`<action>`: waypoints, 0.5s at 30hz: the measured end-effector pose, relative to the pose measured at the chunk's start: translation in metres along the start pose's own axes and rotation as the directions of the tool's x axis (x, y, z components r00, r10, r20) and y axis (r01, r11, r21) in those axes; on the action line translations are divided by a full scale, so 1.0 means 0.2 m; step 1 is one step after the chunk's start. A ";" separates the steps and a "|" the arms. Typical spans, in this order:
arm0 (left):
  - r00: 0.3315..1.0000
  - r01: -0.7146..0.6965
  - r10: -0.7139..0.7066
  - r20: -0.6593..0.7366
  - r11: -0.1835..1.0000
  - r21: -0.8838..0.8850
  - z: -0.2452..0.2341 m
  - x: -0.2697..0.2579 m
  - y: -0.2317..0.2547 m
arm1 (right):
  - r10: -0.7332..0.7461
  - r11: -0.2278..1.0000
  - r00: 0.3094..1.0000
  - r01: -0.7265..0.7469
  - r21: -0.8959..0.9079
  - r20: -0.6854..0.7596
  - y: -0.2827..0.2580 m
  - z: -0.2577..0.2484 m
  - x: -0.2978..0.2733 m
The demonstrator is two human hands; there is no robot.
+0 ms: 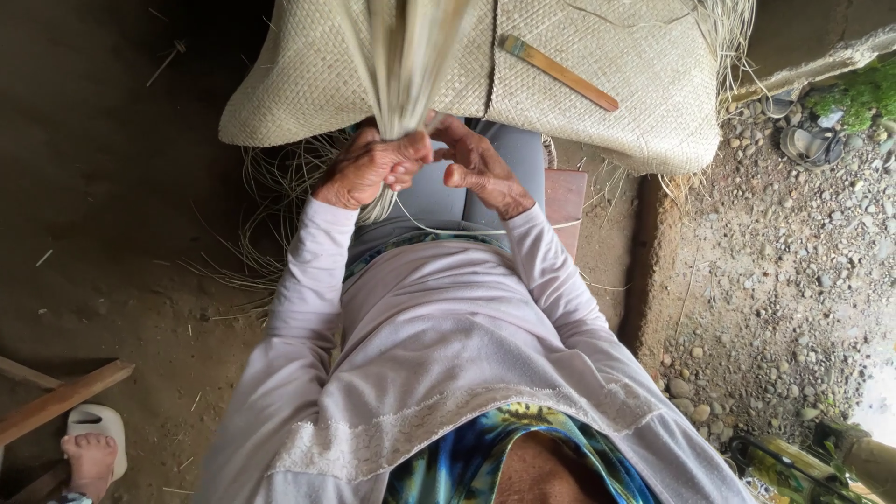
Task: Preparing and bundling long plant fibers for weaving or craft work by aligning them on a lap.
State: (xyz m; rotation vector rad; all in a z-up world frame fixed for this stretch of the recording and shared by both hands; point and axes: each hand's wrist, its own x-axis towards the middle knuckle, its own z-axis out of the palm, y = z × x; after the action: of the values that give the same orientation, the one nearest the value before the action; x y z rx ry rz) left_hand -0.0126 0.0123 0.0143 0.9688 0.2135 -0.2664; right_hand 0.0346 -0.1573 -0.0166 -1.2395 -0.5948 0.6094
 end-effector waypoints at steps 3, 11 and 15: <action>0.972 0.177 -0.192 0.138 0.977 0.116 0.08 0.02 0.01 | 0.023 0.999 0.996 -0.026 0.043 0.084 0.26 -0.16 -0.01; 0.826 0.262 -0.394 0.404 0.902 0.342 0.10 0.03 -0.01 | -0.075 0.997 0.997 0.074 0.028 0.026 0.02 -0.05 0.10; 0.825 0.057 -0.332 0.457 0.854 0.517 -0.05 0.06 -0.07 | -0.162 0.933 0.987 0.160 0.323 -0.020 -0.15 -0.03 0.13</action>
State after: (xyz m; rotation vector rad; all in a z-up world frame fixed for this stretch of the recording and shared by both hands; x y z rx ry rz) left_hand -0.0069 0.0110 -0.0055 1.3309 -0.2878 -0.8074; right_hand 0.0599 -0.1501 0.0142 -0.8707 -0.5697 0.5477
